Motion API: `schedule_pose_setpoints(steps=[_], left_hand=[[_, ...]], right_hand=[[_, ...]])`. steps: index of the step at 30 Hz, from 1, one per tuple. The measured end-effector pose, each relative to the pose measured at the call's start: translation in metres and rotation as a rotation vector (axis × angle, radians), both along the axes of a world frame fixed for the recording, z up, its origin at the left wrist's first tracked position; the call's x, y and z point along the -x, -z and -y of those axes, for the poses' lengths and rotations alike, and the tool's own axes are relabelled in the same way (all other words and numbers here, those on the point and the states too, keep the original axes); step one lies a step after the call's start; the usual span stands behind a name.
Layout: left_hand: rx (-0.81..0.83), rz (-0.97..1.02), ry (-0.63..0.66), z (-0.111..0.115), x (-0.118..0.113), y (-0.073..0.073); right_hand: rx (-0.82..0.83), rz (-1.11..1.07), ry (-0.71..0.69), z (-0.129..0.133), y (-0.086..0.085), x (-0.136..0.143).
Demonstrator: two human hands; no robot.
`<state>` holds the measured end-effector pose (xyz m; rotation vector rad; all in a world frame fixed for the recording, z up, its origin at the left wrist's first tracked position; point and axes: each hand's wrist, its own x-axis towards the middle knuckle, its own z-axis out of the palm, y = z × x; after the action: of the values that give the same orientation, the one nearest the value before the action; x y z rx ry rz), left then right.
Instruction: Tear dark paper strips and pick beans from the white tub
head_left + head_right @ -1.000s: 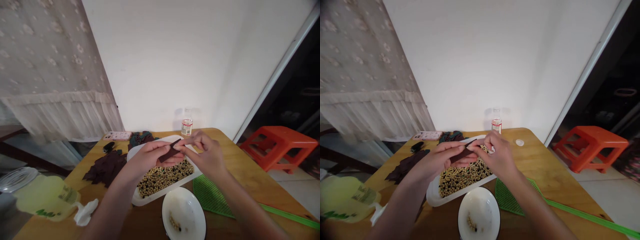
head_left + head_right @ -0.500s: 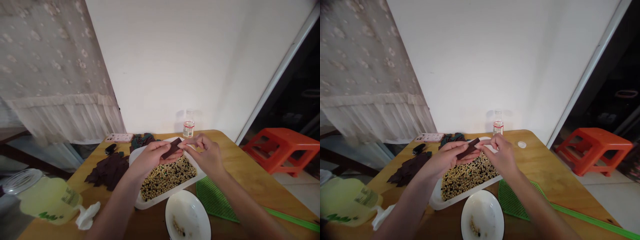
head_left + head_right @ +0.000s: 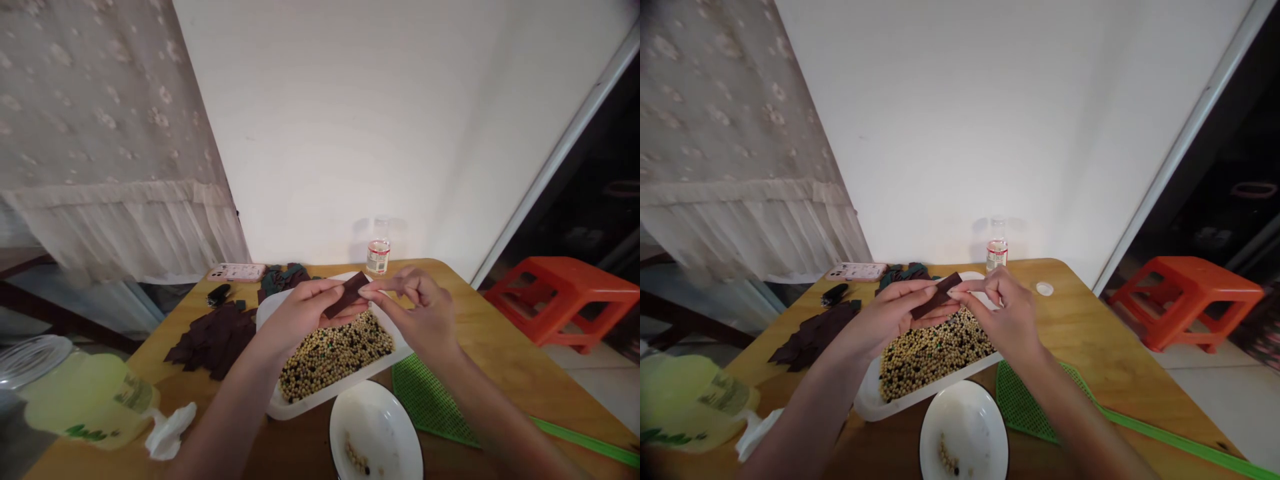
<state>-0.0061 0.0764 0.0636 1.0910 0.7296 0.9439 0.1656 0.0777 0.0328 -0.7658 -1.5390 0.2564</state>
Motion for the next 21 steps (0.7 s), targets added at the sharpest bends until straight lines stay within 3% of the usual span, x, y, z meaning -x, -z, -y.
schedule_pose_setpoints(steps=[7,21], left_hand=[[-0.076,-0.030,0.023,0.0013,0.0002,0.0048],[-0.013,-0.042,0.054,0.0038,-0.0082,0.0016]], right_hand=[[-0.060,0.037,0.012,-0.0004,0.0050,0.0049],[-0.048,0.059,0.057,-0.0011,-0.0001,-0.0003]])
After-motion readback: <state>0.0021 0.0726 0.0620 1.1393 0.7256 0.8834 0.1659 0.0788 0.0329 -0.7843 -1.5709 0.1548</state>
